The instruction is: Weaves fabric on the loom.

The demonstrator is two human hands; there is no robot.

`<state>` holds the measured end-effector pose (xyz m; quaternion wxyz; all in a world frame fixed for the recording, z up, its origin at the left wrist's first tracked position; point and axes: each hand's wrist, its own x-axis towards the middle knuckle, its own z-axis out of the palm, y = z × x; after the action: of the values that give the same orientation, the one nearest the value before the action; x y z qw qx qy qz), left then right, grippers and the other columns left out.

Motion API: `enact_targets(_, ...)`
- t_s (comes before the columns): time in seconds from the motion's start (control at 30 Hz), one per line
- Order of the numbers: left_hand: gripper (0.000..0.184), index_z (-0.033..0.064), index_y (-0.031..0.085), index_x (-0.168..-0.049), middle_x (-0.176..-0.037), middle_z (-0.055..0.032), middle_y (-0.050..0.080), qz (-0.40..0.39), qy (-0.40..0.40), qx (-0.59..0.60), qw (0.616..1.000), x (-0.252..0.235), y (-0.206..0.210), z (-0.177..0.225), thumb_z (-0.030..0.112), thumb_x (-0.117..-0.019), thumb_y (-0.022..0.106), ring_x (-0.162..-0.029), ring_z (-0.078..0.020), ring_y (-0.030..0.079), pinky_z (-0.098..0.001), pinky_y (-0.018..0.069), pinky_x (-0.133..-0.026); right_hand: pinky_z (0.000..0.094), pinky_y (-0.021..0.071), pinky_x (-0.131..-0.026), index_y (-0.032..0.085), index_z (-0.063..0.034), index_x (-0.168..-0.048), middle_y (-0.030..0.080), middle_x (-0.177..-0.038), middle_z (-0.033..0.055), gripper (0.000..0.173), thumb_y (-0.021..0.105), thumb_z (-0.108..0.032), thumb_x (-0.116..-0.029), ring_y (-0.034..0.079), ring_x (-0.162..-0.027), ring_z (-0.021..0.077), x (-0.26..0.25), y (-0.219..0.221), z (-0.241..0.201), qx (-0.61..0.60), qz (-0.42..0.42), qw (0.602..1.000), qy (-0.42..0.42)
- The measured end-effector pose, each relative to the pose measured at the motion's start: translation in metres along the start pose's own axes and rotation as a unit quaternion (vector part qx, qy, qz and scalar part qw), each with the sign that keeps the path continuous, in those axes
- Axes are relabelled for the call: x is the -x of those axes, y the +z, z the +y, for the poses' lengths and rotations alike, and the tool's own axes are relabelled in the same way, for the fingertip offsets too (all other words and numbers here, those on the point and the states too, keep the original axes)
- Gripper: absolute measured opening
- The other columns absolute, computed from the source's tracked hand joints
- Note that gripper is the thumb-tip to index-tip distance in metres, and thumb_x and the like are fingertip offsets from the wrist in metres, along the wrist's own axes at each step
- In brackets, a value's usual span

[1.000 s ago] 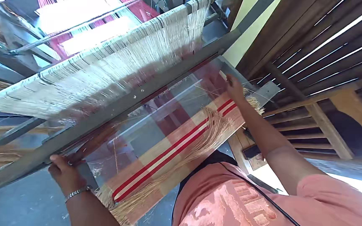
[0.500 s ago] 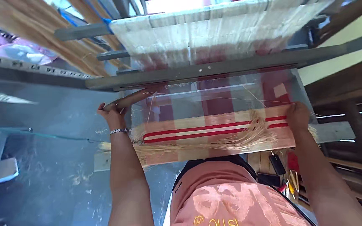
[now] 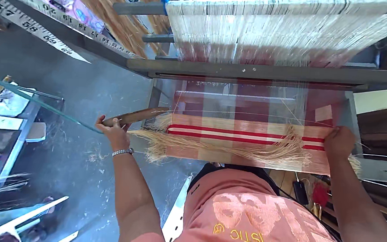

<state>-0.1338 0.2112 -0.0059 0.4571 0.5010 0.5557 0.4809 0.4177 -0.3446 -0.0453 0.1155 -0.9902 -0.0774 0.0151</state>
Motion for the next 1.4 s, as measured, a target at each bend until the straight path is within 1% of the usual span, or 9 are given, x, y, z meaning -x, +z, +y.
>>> enact_targets(0.23, 0.056, 0.0118, 0.021, -0.156, -0.143, -0.0190, 0.047, 0.001, 0.109, -0.148, 0.983, 0.029, -0.004, 0.008, 0.022, -0.1074, 0.047, -0.107, -0.0237, 0.067, -0.0442, 0.0598, -0.086, 0.0533, 0.0376, -0.116, 0.056, 0.0086, -0.135, 0.058, -0.137, 0.0316, 0.047, 0.027, -0.019, -0.1099, 0.052, -0.135, 0.0443, 0.004, 0.000, -0.001, 0.002, 0.017, 1.000, -0.007)
enact_targets(0.33, 0.051, 0.0006, 0.030, -0.153, -0.149, -0.0290, 0.043, -0.058, 0.261, -0.336, 0.903, 0.053, 0.023, 0.030, 0.021, -0.1087, 0.043, -0.127, -0.0371, 0.057, -0.0500, 0.0494, -0.104, 0.0545, 0.0383, -0.115, 0.056, 0.0086, -0.134, 0.058, -0.135, 0.0325, 0.045, 0.029, -0.017, -0.1090, 0.052, -0.134, 0.0457, 0.003, 0.002, -0.002, 0.001, 0.016, 1.000, -0.006)
enact_targets(0.57, 0.041, 0.0057, 0.048, -0.146, -0.136, -0.0301, 0.052, -0.261, 0.336, -0.491, 0.760, 0.067, 0.103, 0.002, 0.011, -0.1051, 0.049, -0.113, -0.0486, 0.062, -0.0611, 0.0551, -0.090, 0.0557, 0.0391, -0.114, 0.056, 0.0071, -0.135, 0.058, -0.137, 0.0312, 0.045, 0.030, -0.019, -0.1086, 0.051, -0.135, 0.0453, 0.000, 0.001, 0.003, 0.011, 0.013, 1.000, -0.005)
enact_targets(0.77, 0.049, -0.0007, 0.037, -0.152, -0.150, -0.0308, 0.043, -0.037, 0.340, -0.397, 0.852, 0.034, 0.026, 0.048, 0.025, -0.1095, 0.039, -0.139, -0.0430, 0.045, -0.0540, 0.0366, -0.116, 0.0567, 0.0352, -0.118, 0.054, 0.0057, -0.141, 0.043, -0.148, 0.0368, 0.045, 0.043, -0.021, -0.1073, 0.043, -0.140, 0.0495, 0.005, -0.035, -0.008, -0.080, 0.041, 0.996, 0.016)
enact_targets(0.9, 0.055, -0.0157, 0.026, -0.147, -0.148, -0.0308, 0.039, 0.088, 0.372, -0.175, 0.908, 0.108, 0.019, 0.116, 0.017, -0.1074, 0.046, -0.125, -0.0245, 0.053, -0.0312, 0.0477, -0.102, 0.0569, 0.0323, -0.120, 0.041, 0.0104, -0.147, 0.040, -0.150, 0.0376, 0.052, 0.043, -0.024, -0.1078, 0.038, -0.143, 0.0504, 0.004, -0.084, -0.082, -0.177, 0.145, 0.965, -0.125)
enact_targets(1.07, 0.060, -0.0016, 0.024, -0.153, -0.143, -0.0181, 0.047, -0.142, 0.186, -0.053, 0.971, 0.181, 0.072, 0.052, 0.020, -0.1048, 0.052, -0.116, -0.0150, 0.059, -0.0361, 0.0548, -0.096, 0.0548, 0.0300, -0.123, 0.054, -0.0008, -0.144, 0.051, -0.151, 0.0214, 0.051, 0.040, -0.036, -0.1102, 0.043, -0.145, 0.0381, -0.030, -0.064, -0.223, -0.147, 0.084, 0.911, -0.376)
enact_targets(1.17, 0.059, 0.0026, 0.029, -0.151, -0.137, -0.0163, 0.052, -0.239, 0.113, -0.011, 0.964, 0.214, 0.106, -0.006, 0.021, -0.1027, 0.056, -0.109, -0.0196, 0.064, -0.0420, 0.0595, -0.089, 0.0621, 0.0223, -0.123, 0.063, -0.0020, -0.132, 0.063, -0.135, 0.0219, 0.060, 0.037, -0.050, -0.1090, 0.052, -0.135, 0.0412, -0.043, -0.029, -0.262, -0.095, 0.083, 0.920, -0.372)
enact_targets(1.27, 0.049, -0.0023, 0.038, -0.144, -0.129, -0.0208, 0.056, -0.231, 0.158, -0.085, 0.956, 0.226, 0.119, -0.038, 0.021, -0.1040, 0.054, -0.108, -0.0231, 0.064, -0.0407, 0.0567, -0.092, 0.0606, 0.0219, -0.122, 0.065, -0.0013, -0.127, 0.065, -0.131, 0.0213, 0.063, 0.034, -0.052, -0.1087, 0.054, -0.132, 0.0405, -0.032, -0.026, -0.265, -0.089, 0.078, 0.939, -0.324)
enact_targets(1.4, 0.049, 0.0047, 0.058, -0.134, -0.131, -0.0271, 0.056, -0.178, 0.257, -0.338, 0.888, 0.226, 0.115, -0.057, 0.042, -0.1036, 0.048, -0.124, -0.0479, 0.052, -0.0675, 0.0406, -0.100, 0.0598, 0.0270, -0.120, 0.066, -0.0017, -0.123, 0.067, -0.126, 0.0203, 0.059, 0.032, -0.049, -0.1101, 0.058, -0.127, 0.0384, 0.009, -0.024, -0.235, -0.073, 0.076, 0.940, -0.324)
